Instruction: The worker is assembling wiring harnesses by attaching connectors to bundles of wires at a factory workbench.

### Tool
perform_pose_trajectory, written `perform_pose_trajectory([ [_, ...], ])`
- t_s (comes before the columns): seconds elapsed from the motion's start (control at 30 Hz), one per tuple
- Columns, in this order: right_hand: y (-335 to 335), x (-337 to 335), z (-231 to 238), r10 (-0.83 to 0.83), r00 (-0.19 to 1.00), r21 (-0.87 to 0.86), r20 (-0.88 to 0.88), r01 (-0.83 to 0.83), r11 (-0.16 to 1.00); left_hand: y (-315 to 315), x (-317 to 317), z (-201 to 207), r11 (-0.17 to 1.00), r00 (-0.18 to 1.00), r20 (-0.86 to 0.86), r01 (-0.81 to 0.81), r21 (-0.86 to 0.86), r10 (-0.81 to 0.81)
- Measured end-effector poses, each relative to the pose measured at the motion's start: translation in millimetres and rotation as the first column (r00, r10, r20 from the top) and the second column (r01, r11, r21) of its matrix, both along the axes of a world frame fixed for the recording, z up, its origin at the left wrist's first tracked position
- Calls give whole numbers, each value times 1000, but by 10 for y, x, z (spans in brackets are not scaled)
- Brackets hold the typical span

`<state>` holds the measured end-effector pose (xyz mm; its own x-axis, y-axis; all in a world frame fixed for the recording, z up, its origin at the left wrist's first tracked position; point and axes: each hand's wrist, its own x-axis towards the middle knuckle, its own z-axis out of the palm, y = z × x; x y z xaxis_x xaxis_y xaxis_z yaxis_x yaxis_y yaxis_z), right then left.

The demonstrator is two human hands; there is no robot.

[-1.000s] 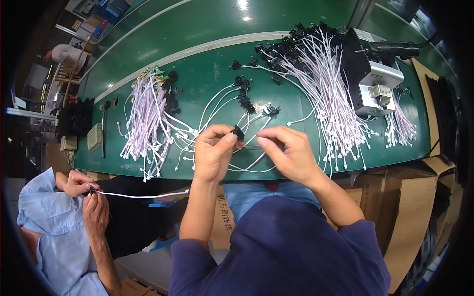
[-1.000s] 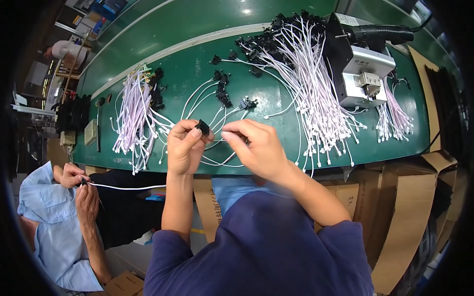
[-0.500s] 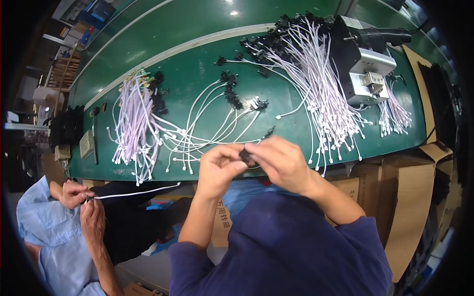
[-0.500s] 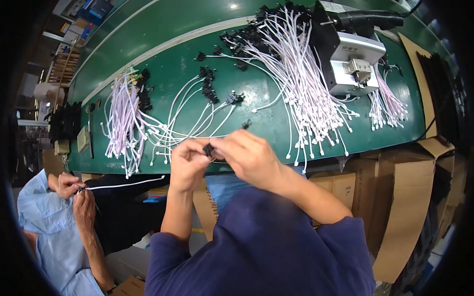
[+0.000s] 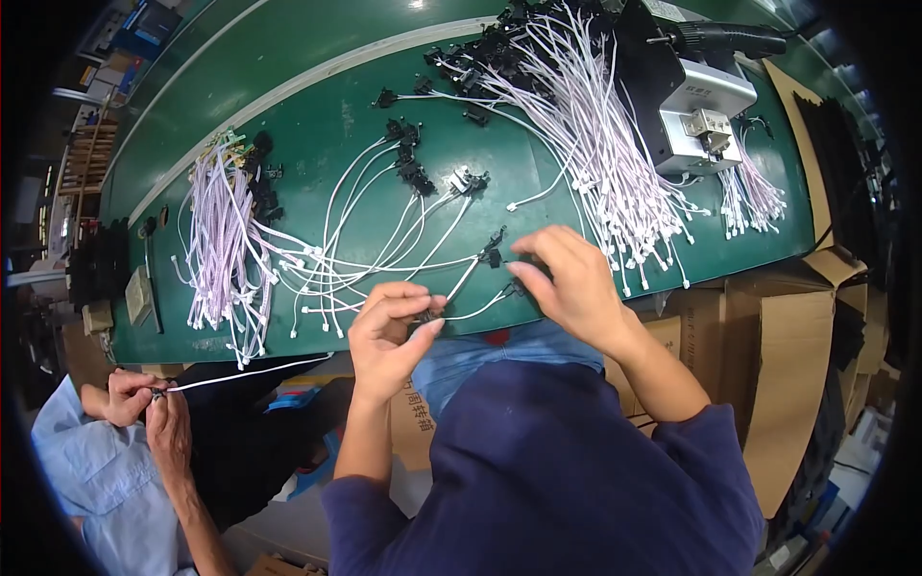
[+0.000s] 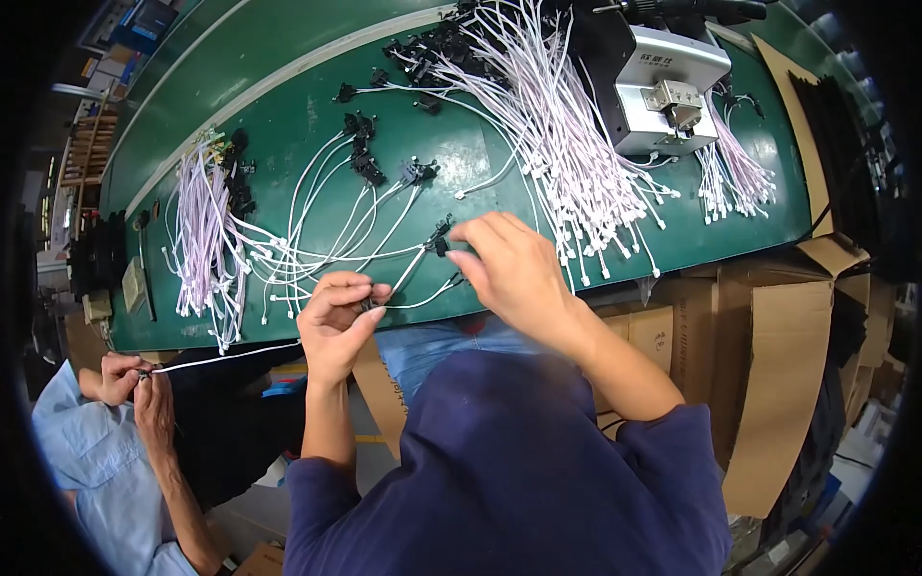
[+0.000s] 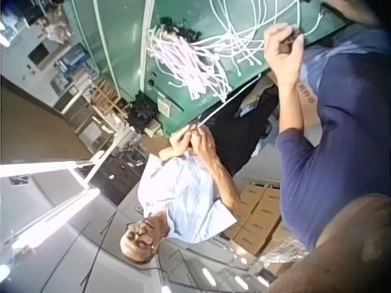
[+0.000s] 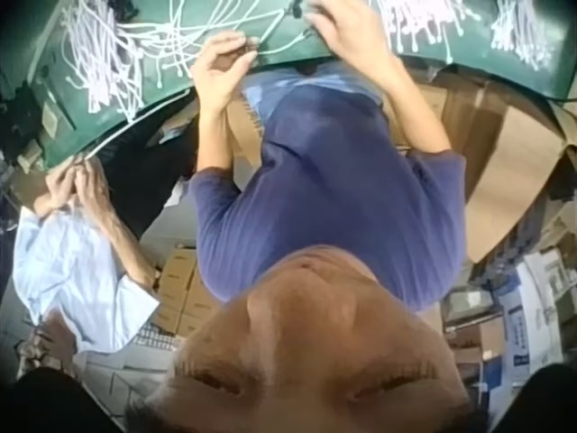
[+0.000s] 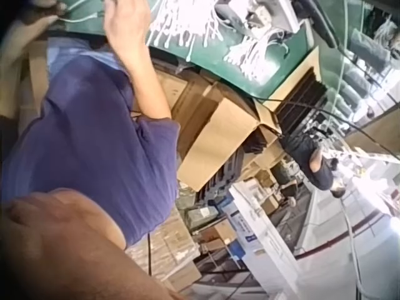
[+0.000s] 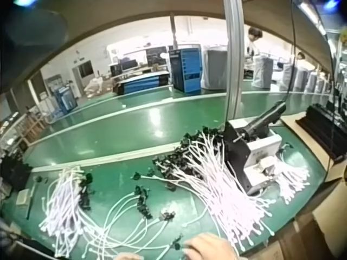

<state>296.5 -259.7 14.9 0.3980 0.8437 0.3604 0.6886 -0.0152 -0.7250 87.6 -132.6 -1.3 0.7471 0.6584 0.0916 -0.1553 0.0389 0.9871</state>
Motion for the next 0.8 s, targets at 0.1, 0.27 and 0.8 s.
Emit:
perform_pose_trajectory([
  [0.1,87,43,61,-7,991,-60,130,15,998,30,80,6,993,999,-42,-18,120,23],
  [0.27,131,47,45,97,992,-213,78,-78,974,7,155,-28,980,997,-58,-43,194,55],
  [0.8,227,153,-20,-14,997,-63,78,19,998,115,161,-92,946,995,-100,10,323,23],
])
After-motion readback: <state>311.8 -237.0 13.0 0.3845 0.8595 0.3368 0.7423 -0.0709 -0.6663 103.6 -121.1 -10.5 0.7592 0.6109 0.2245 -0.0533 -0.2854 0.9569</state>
